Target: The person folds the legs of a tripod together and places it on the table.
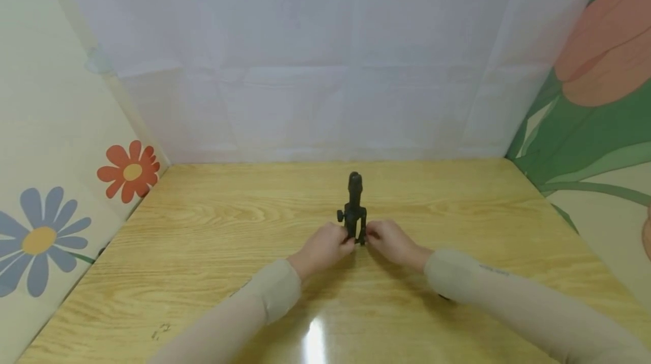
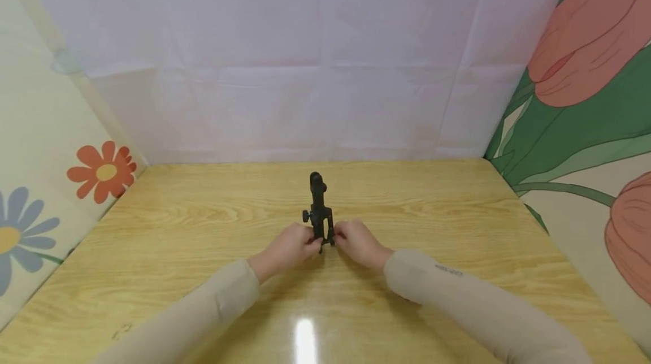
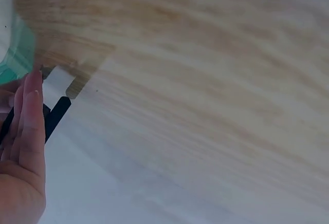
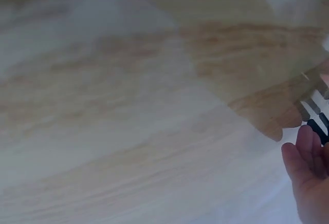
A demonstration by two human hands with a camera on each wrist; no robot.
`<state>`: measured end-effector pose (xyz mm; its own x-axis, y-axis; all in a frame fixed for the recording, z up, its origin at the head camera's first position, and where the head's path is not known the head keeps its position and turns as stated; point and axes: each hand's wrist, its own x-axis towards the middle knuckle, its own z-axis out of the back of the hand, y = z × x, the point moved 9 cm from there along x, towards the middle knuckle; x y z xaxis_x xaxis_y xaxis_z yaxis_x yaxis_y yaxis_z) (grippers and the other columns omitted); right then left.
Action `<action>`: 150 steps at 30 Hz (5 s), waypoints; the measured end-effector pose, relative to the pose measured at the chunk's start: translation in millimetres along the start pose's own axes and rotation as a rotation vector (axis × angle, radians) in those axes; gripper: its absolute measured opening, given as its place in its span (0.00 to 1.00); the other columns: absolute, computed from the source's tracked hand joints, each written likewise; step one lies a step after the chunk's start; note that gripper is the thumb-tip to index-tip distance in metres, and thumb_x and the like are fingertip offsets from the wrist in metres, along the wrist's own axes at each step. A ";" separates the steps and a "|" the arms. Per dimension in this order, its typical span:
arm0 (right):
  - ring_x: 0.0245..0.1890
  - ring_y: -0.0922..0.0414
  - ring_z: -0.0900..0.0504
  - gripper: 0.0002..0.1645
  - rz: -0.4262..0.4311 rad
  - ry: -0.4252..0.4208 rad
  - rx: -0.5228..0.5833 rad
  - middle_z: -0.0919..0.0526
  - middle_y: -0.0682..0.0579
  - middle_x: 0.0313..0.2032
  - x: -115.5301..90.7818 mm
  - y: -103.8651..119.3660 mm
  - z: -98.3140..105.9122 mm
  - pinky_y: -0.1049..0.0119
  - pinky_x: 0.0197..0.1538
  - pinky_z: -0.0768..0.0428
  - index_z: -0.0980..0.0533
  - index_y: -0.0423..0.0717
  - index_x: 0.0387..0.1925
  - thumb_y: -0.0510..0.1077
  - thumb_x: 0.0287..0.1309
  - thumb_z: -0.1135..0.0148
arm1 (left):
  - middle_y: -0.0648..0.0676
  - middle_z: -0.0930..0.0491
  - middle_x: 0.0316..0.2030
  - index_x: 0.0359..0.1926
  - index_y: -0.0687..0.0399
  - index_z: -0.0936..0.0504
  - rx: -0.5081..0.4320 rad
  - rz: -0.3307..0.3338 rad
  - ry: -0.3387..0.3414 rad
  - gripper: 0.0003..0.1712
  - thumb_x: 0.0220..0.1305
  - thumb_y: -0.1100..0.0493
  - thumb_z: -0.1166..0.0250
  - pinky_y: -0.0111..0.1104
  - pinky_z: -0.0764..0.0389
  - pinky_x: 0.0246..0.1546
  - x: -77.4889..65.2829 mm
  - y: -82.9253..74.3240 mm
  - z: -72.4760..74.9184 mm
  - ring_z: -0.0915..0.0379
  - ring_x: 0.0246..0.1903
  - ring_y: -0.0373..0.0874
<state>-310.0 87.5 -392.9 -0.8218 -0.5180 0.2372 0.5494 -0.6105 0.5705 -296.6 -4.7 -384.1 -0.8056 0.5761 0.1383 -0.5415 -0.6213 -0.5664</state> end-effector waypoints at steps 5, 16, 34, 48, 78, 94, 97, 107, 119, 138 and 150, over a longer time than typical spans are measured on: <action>0.30 0.57 0.18 0.07 0.003 -0.025 0.018 0.15 0.48 0.28 0.9 -0.8 -0.3 0.64 0.35 0.20 0.19 0.36 0.28 0.27 0.58 0.40 | 0.45 0.33 0.13 0.18 0.59 0.24 0.013 -0.011 -0.004 0.15 0.63 0.68 0.39 0.25 0.38 0.15 1.5 -1.5 0.2 0.41 0.14 0.35; 0.35 0.53 0.16 0.07 -0.040 0.021 0.099 0.14 0.46 0.31 1.3 -2.5 -2.3 0.58 0.41 0.18 0.17 0.35 0.33 0.27 0.57 0.40 | 0.46 0.32 0.13 0.19 0.58 0.23 0.042 0.003 -0.022 0.14 0.63 0.66 0.38 0.27 0.37 0.15 2.7 -4.6 -1.3 0.40 0.15 0.36; 0.47 0.46 0.17 0.14 -0.145 0.079 0.300 0.15 0.41 0.44 -2.7 -10.6 -0.5 0.51 0.54 0.23 0.20 0.34 0.47 0.34 0.59 0.36 | 0.50 0.21 0.21 0.30 0.64 0.16 -0.029 0.144 0.018 0.12 0.67 0.60 0.38 0.28 0.29 0.20 -10.3 7.1 9.5 0.34 0.17 0.37; 0.64 0.38 0.33 0.35 -0.175 0.141 0.511 0.27 0.38 0.62 3.7 -6.3 -14.2 0.38 0.65 0.42 0.32 0.36 0.65 0.37 0.57 0.31 | 0.58 0.16 0.38 0.41 0.64 0.16 0.065 0.171 -0.009 0.13 0.70 0.57 0.39 0.40 0.19 0.37 -19.8 3.1 46.2 0.19 0.35 0.48; 0.58 0.42 0.26 0.29 -0.237 0.091 0.546 0.20 0.38 0.53 9.4 -10.9 -23.3 0.45 0.65 0.36 0.29 0.28 0.57 0.34 0.54 0.30 | 0.57 0.30 0.64 0.72 0.53 0.40 -0.062 0.115 -0.091 0.39 0.66 0.48 0.36 0.47 0.27 0.57 18.1 -51.1 104.2 0.33 0.61 0.53; 0.56 0.45 0.24 0.26 -0.260 0.084 0.558 0.19 0.38 0.51 8.0 -13.1 -21.9 0.46 0.63 0.33 0.27 0.28 0.55 0.34 0.56 0.31 | 0.52 0.23 0.57 0.62 0.54 0.25 0.125 0.025 0.030 0.26 0.65 0.52 0.34 0.41 0.27 0.57 36.0 -75.1 107.4 0.29 0.57 0.46; 0.54 0.46 0.23 0.25 -0.265 0.080 0.551 0.19 0.39 0.50 7.3 -12.9 -20.7 0.46 0.62 0.32 0.26 0.29 0.54 0.34 0.56 0.31 | 0.52 0.21 0.52 0.58 0.55 0.22 0.141 0.029 0.050 0.22 0.65 0.54 0.34 0.40 0.24 0.50 35.7 -75.0 109.4 0.25 0.50 0.46; 0.54 0.45 0.24 0.29 -0.249 0.096 0.449 0.20 0.42 0.52 3.1 -15.8 -10.9 0.46 0.57 0.28 0.28 0.35 0.59 0.36 0.55 0.30 | 0.52 0.18 0.40 0.47 0.58 0.17 0.218 0.024 0.055 0.17 0.61 0.54 0.30 0.37 0.23 0.39 28.1 -67.6 123.1 0.24 0.36 0.43; 0.53 0.43 0.24 0.27 -0.201 0.123 0.344 0.20 0.43 0.49 -5.7 -13.8 3.5 0.43 0.58 0.29 0.26 0.36 0.54 0.38 0.53 0.29 | 0.51 0.17 0.39 0.44 0.59 0.16 0.185 0.058 0.031 0.15 0.59 0.55 0.29 0.40 0.23 0.40 3.9 -42.4 132.4 0.24 0.36 0.43; 0.56 0.39 0.29 0.35 -0.266 0.121 0.228 0.26 0.37 0.57 -11.5 -17.2 18.3 0.47 0.55 0.25 0.30 0.34 0.61 0.38 0.52 0.28 | 0.53 0.16 0.41 0.45 0.59 0.15 0.195 0.049 0.021 0.16 0.59 0.56 0.28 0.41 0.22 0.41 -15.1 -20.5 129.9 0.23 0.37 0.45; 0.51 0.40 0.25 0.29 -0.184 0.115 0.155 0.21 0.39 0.49 -10.9 -14.1 28.1 0.46 0.54 0.25 0.26 0.32 0.54 0.37 0.50 0.27 | 0.54 0.17 0.45 0.48 0.59 0.16 0.185 0.091 0.017 0.17 0.60 0.56 0.29 0.45 0.22 0.48 -20.5 -9.7 122.2 0.21 0.45 0.50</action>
<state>-313.1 118.5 -381.4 -0.8787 -0.4763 0.0325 0.3549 -0.6063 0.7117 -304.2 -75.4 -282.2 -0.8497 0.5213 0.0791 -0.5033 -0.7572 -0.4164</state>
